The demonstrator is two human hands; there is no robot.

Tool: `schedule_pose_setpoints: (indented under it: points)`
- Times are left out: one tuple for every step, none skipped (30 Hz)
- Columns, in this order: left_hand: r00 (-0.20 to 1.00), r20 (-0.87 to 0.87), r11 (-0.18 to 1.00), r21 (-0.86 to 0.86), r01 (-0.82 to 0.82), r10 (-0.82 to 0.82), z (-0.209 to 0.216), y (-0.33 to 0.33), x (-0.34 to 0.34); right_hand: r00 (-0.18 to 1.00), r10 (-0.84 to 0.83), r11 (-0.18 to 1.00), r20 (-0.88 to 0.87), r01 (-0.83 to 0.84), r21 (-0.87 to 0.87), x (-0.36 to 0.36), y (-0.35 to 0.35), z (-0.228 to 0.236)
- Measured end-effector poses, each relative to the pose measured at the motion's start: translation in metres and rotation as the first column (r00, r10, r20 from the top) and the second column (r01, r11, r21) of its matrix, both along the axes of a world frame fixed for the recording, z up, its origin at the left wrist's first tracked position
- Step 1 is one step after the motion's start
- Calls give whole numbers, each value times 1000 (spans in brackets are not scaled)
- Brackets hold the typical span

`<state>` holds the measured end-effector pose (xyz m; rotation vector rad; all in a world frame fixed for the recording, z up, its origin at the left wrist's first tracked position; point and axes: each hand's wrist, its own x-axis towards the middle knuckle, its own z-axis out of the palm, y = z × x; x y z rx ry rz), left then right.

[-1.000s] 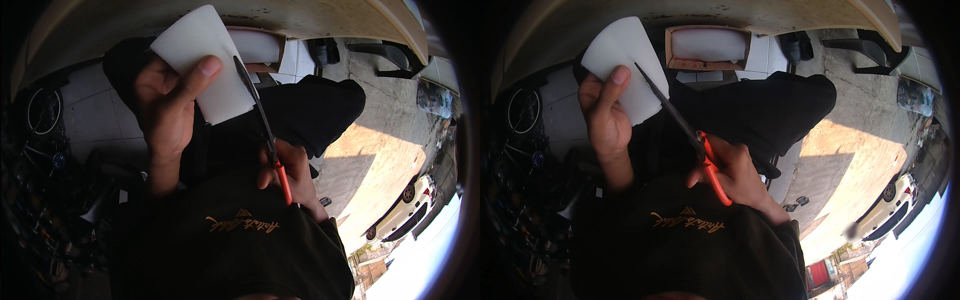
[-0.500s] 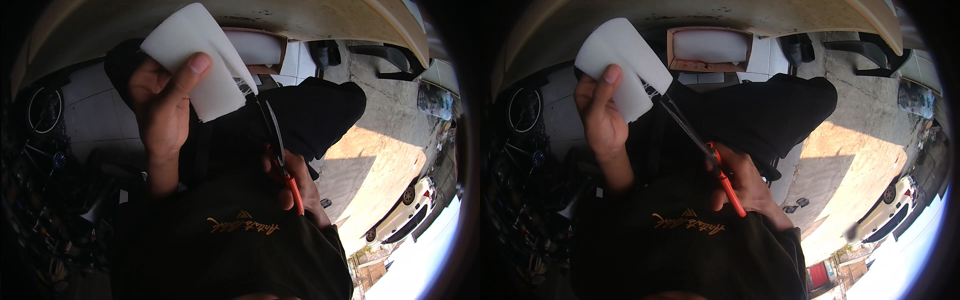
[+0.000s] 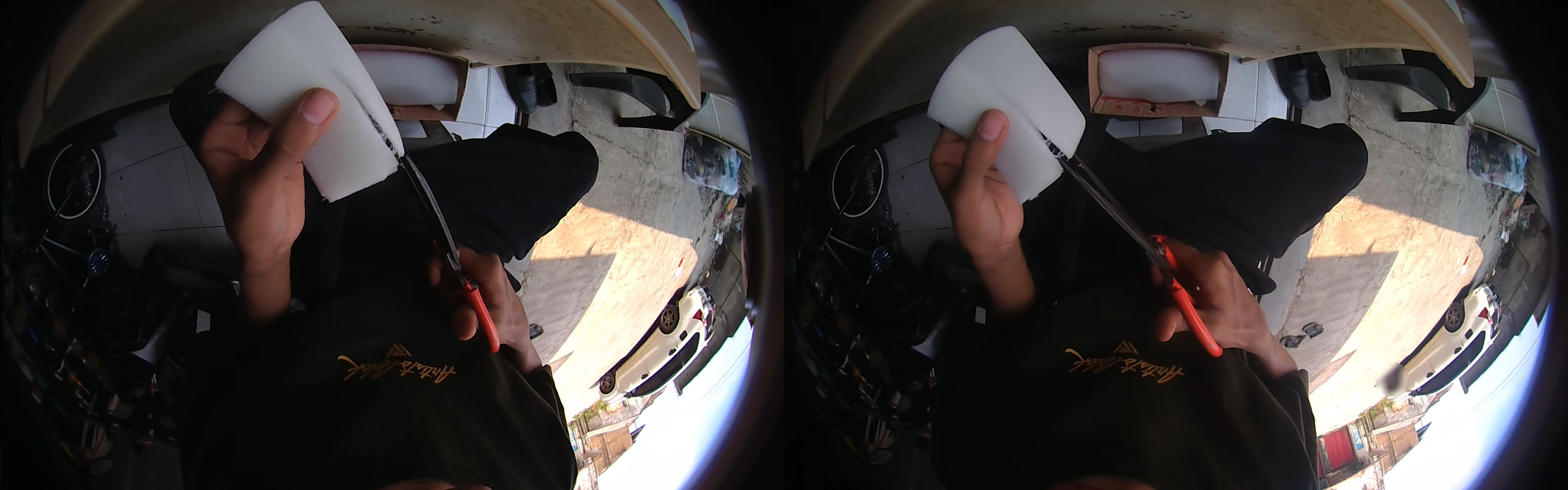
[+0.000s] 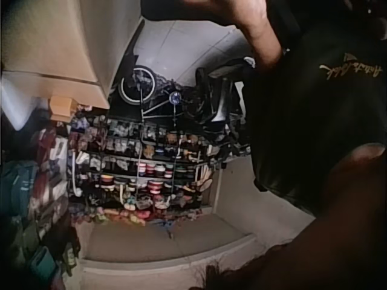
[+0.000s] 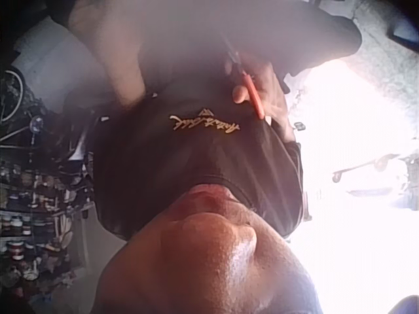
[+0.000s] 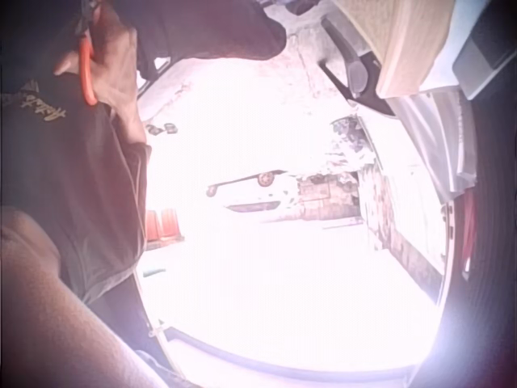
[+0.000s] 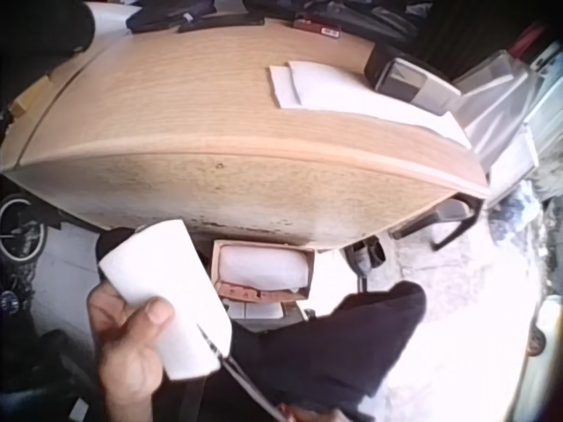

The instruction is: The person cuts a strip of white foam into smaller rectangular pieces using large red-handled shears.

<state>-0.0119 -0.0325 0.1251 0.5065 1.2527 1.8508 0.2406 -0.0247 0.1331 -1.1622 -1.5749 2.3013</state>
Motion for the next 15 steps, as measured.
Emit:
schedule_pose_setpoints:
  points:
    - [1000,-2,1000,-4,7,-7,-1,0,0,1000,15,1000,-5,-15,2,-1,2,1]
    - [1000,-4,1000,-8,14,-14,-1,0,0,1000,30,1000,-10,-30,3,-3,3,1]
    - [1000,-14,1000,-8,18,-18,-1,0,2,996,85,996,-4,-85,-4,-6,11,4]
    - [1000,-24,1000,-9,19,-19,-1,0,3,990,142,990,2,-142,-10,-9,16,7]
    - [999,-35,1000,-9,19,-20,0,0,5,993,120,992,-4,-121,-23,-10,16,8]
    - [999,-41,1000,-10,25,-25,0,0,5,995,99,994,-10,-99,-35,-12,16,9]
    - [998,-46,999,-10,34,-34,0,0,7,997,72,996,-14,-73,-41,-13,16,9]
    - [998,-51,999,-11,42,-43,1,1,7,999,46,998,-19,-47,-46,-14,15,10]
    - [998,-44,999,-7,46,-46,0,1,8,1000,19,999,-23,-20,-45,-15,15,10]
    - [998,-39,999,-3,48,-48,0,1,9,1000,-3,999,-25,2,-42,-16,15,10]
    - [998,-33,999,2,50,-50,0,1,9,999,-24,999,-28,23,-40,-17,14,10]
    - [998,-30,999,-4,47,-47,0,1,9,999,-42,999,-26,41,-35,-17,13,10]
    - [999,-27,999,-10,44,-44,1,1,10,999,-34,999,-26,34,-26,-17,14,10]
    - [999,-24,999,-16,41,-41,1,1,10,999,-27,999,-26,27,-17,-17,14,10]
    - [999,-24,999,-13,41,-41,1,1,10,1000,4,1000,-28,-5,-3,-17,17,10]
